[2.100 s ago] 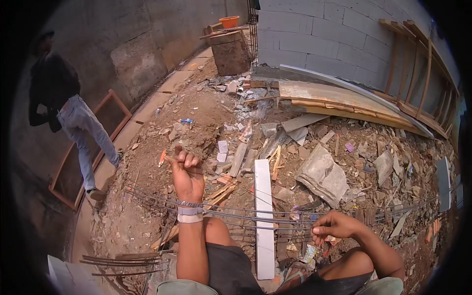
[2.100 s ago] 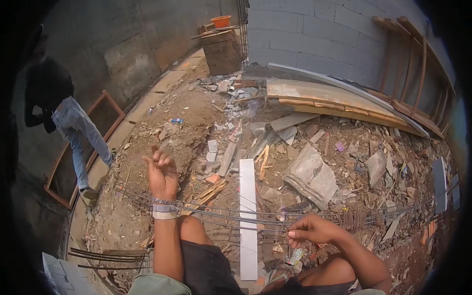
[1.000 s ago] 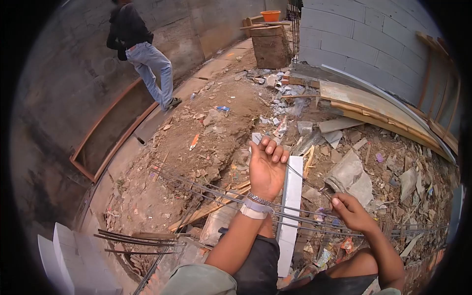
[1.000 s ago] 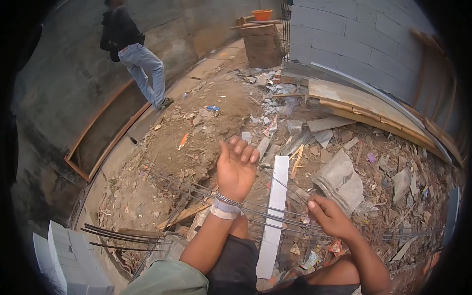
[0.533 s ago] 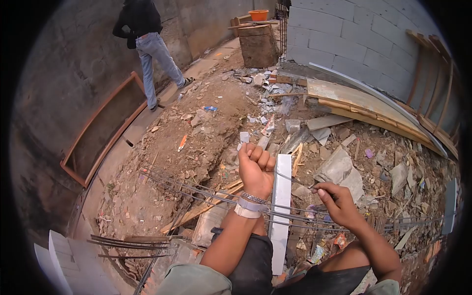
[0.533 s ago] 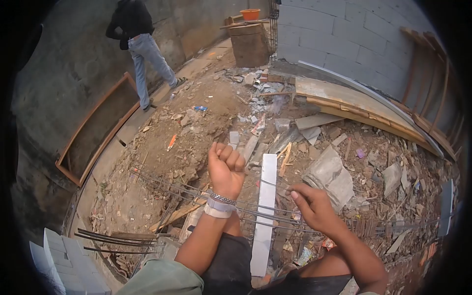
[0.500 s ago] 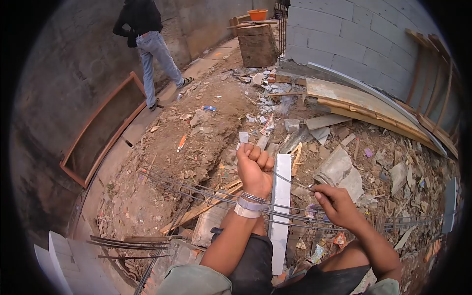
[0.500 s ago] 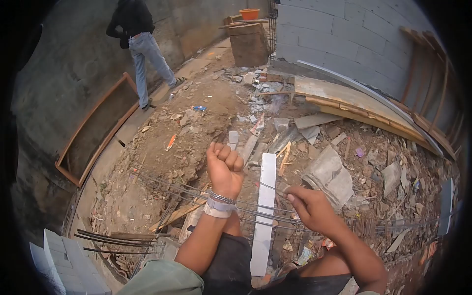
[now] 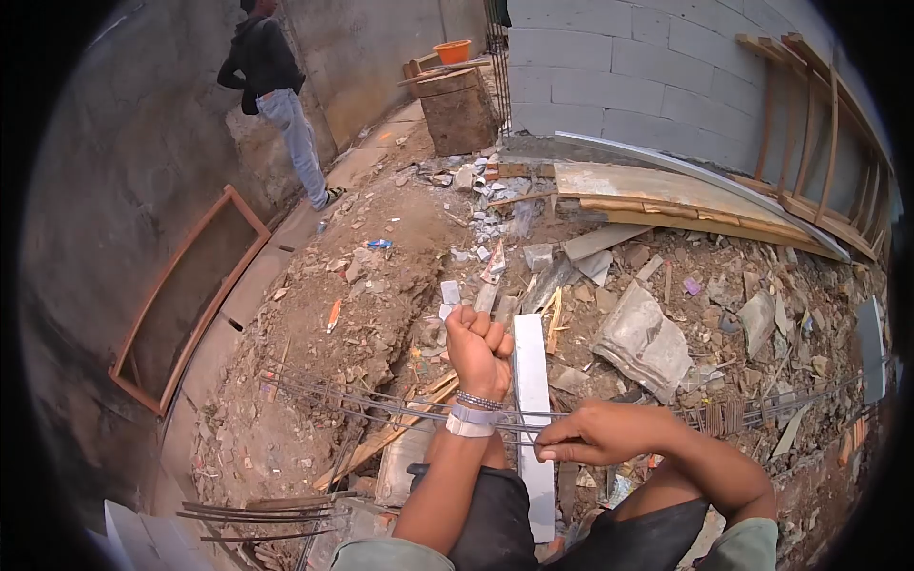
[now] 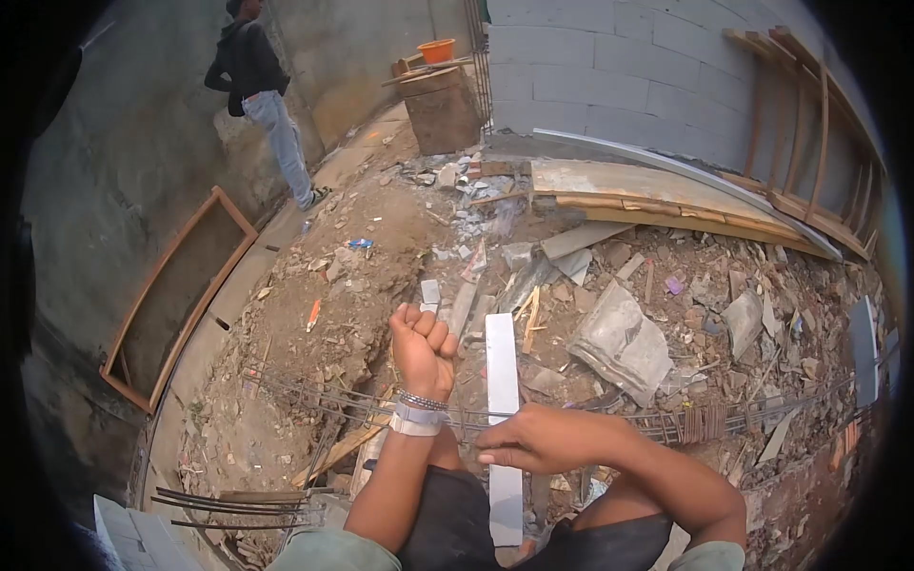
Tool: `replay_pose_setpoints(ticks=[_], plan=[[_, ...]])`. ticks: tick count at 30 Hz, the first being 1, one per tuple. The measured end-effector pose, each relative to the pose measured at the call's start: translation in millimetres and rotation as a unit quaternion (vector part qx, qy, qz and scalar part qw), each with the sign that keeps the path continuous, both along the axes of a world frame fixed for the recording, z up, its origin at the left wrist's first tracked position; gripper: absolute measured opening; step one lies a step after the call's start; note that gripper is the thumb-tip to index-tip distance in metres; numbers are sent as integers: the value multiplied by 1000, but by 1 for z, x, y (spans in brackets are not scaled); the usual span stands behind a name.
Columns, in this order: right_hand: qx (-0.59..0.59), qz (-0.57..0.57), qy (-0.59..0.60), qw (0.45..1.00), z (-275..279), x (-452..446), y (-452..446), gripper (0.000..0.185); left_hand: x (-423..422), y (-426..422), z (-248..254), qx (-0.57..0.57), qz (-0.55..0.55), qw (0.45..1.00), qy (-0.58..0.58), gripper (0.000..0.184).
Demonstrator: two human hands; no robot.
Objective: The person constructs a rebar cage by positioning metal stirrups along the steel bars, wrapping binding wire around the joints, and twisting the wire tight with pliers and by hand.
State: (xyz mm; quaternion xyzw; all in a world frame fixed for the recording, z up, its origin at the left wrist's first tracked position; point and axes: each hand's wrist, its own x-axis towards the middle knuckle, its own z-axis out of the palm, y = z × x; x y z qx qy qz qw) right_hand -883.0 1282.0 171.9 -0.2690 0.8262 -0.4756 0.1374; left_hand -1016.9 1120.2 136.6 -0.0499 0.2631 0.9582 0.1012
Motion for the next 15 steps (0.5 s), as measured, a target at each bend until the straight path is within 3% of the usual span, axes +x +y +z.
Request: replay_pose_setpoints(ticks=[2, 3, 5, 7, 8, 10, 13, 14, 15], plan=[[-163, -182, -63, 968, 31, -12, 14, 33, 4, 0, 1, 8, -28, 999, 12, 38], [-271, -277, -86, 918, 32, -23, 26, 33, 15, 6, 5, 20, -54, 998, 9, 38], [35, -328, 107, 938, -30, -43, 40, 32, 33, 18, 17, 26, -87, 996, 5, 39], [159, -134, 105, 973, -54, -22, 28, 31, 27, 11, 10, 8, -59, 998, 19, 39], [124, 80, 5, 989, -44, -11, 15, 30, 18, 8, 7, -3, -45, 999, 29, 39], [32, 26, -36, 999, 36, 1, 1, 30, 13, 1, 5, -18, -40, 999, 3, 39], [-134, -296, -91, 941, 35, -23, 21, 32, 25, 12, 11, 23, -93, 995, 11, 38], [-83, -435, -19, 897, 28, -37, 19, 33, 29, 12, 16, 25, -91, 995, 10, 38], [87, -361, 35, 928, -11, -41, 28, 32, 34, 12, 22, 28, -90, 996, 8, 38]])
